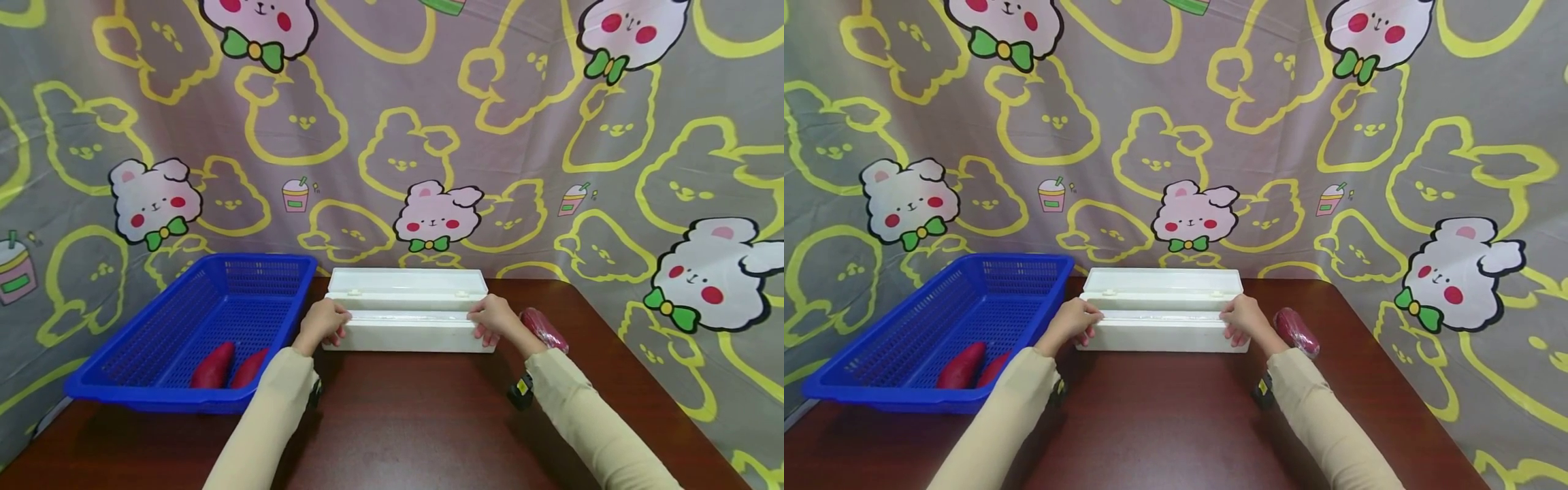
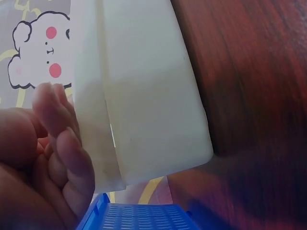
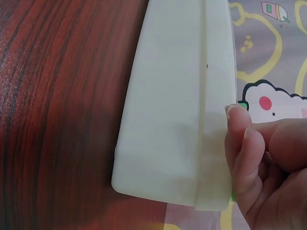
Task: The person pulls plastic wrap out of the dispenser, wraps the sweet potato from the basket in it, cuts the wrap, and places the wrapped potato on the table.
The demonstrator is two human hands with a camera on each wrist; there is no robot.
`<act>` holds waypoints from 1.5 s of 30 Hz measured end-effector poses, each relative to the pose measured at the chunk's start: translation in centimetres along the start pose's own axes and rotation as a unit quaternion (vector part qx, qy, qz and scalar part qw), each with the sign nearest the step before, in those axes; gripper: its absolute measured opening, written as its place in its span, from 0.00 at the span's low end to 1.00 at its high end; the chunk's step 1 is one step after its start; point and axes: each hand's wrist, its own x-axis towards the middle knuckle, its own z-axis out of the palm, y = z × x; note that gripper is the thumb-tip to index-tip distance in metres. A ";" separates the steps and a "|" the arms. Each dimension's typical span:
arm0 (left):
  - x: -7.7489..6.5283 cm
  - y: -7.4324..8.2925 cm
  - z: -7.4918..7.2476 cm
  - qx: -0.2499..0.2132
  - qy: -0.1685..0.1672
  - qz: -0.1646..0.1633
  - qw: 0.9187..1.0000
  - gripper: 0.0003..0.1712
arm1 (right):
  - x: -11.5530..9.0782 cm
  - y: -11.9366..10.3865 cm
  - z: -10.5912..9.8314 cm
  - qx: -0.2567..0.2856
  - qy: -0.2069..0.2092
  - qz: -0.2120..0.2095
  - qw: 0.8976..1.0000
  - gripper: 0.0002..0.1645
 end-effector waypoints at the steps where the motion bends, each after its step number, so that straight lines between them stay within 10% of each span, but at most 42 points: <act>1: 0.0 0.0 0.0 0.001 0.000 -0.003 1.000 0.11 | 0.0 0.0 0.0 -0.004 -0.001 0.000 1.000 0.10; 30: 0.4 1.4 0.5 0.046 0.110 0.032 0.992 0.11 | 1.0 -1.6 0.2 -0.075 0.050 -0.020 0.996 0.14; 45: 0.6 1.1 0.1 -0.084 0.124 0.039 0.988 0.16 | 1.4 -1.4 -0.7 0.190 0.040 0.068 0.979 0.14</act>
